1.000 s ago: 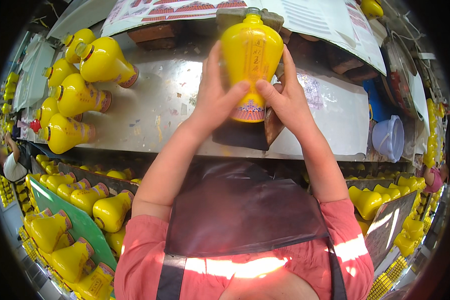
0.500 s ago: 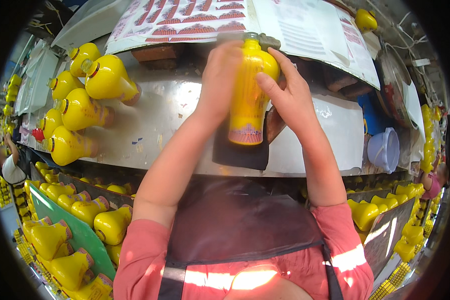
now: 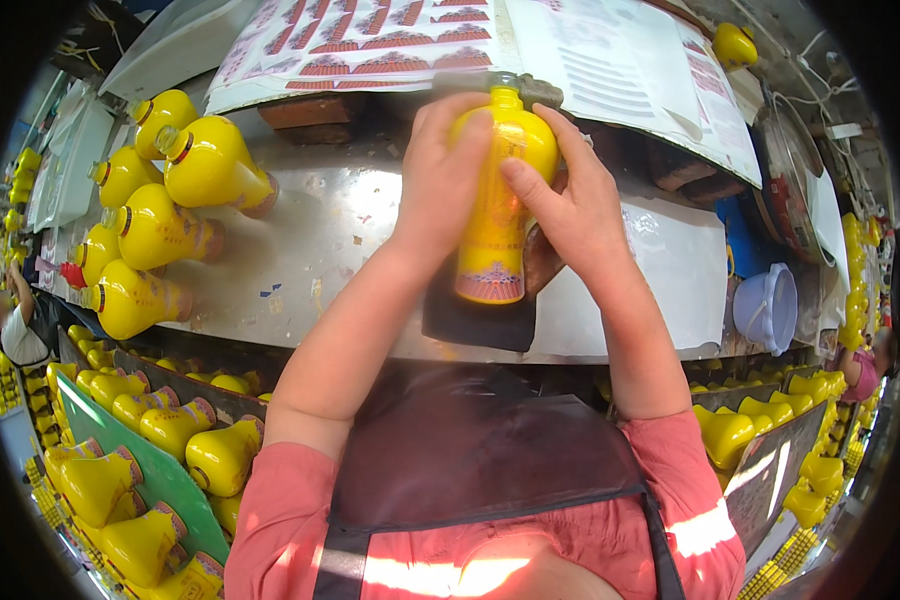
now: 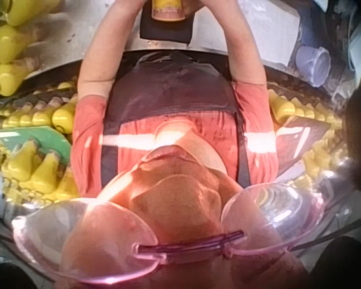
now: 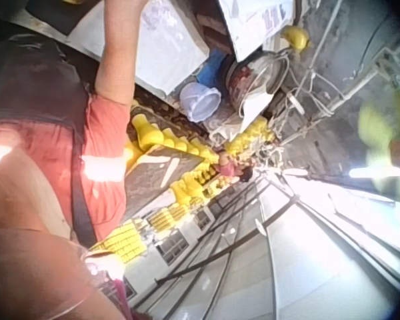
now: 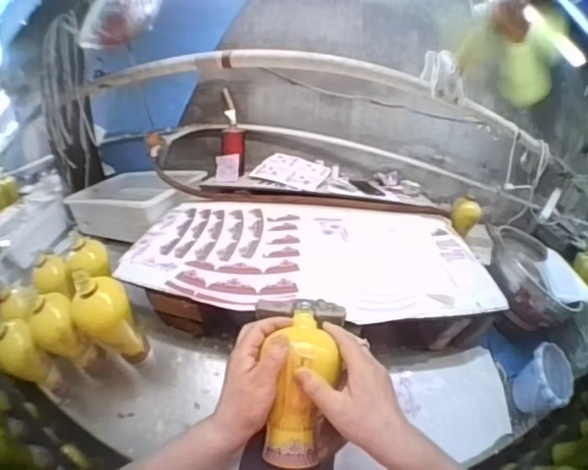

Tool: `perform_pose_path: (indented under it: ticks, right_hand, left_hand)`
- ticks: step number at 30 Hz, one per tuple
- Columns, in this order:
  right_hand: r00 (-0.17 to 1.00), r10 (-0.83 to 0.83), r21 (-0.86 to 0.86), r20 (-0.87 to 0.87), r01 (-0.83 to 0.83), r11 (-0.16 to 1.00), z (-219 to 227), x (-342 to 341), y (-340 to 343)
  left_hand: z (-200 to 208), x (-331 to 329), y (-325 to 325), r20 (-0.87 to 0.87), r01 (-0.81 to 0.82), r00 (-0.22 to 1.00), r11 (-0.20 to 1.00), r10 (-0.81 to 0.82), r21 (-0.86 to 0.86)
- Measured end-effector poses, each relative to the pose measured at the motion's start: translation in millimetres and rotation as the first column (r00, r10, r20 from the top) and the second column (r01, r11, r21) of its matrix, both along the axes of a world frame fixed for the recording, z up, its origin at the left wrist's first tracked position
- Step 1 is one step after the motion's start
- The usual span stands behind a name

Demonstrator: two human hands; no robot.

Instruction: The person applies decorative stickers to yellow ceramic vases. They peel stickers from a sheet, place them on the vase body, and smooth them with a cloth. The person handles one vase at a time, rotating it to apply multiple stickers.

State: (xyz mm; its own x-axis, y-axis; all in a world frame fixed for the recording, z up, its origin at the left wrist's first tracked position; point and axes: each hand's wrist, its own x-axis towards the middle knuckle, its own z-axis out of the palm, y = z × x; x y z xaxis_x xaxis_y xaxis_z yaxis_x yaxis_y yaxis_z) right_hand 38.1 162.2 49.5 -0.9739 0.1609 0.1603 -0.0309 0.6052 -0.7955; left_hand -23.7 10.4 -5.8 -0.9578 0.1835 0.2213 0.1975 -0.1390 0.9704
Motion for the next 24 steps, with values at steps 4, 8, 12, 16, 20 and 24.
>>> perform_pose_path:
  ticks: [4,8,12,16,20,24]
  right_hand:
    - [0.999,0.037,0.134,-0.024,-0.033,0.99,6,7,11]
    - [0.934,0.278,0.361,-0.224,-0.185,0.914,4,6,18]
    - [0.956,0.256,0.581,-0.145,-0.127,0.804,1,4,18]
    - [0.927,0.301,0.633,-0.223,-0.097,0.768,3,0,19]
    - [0.938,0.297,0.575,-0.181,-0.144,0.805,5,-3,23]
    - [0.901,0.373,0.487,-0.219,-0.23,0.842,4,-5,27]
  left_hand:
    - [-2,12,-6,-0.202,-0.09,0.977,0.993,0.072,-0.079]
    - [-7,21,-15,-0.514,-0.199,0.858,0.904,-0.025,-0.377]
    - [-11,22,-16,-0.539,-0.219,0.84,0.871,-0.061,-0.439]
    - [-9,24,-15,-0.524,-0.211,0.849,0.868,-0.065,-0.449]
    - [-7,24,-15,-0.529,-0.212,0.846,0.867,-0.069,-0.452]
    - [-7,22,-15,-0.542,-0.216,0.838,0.869,-0.069,-0.444]
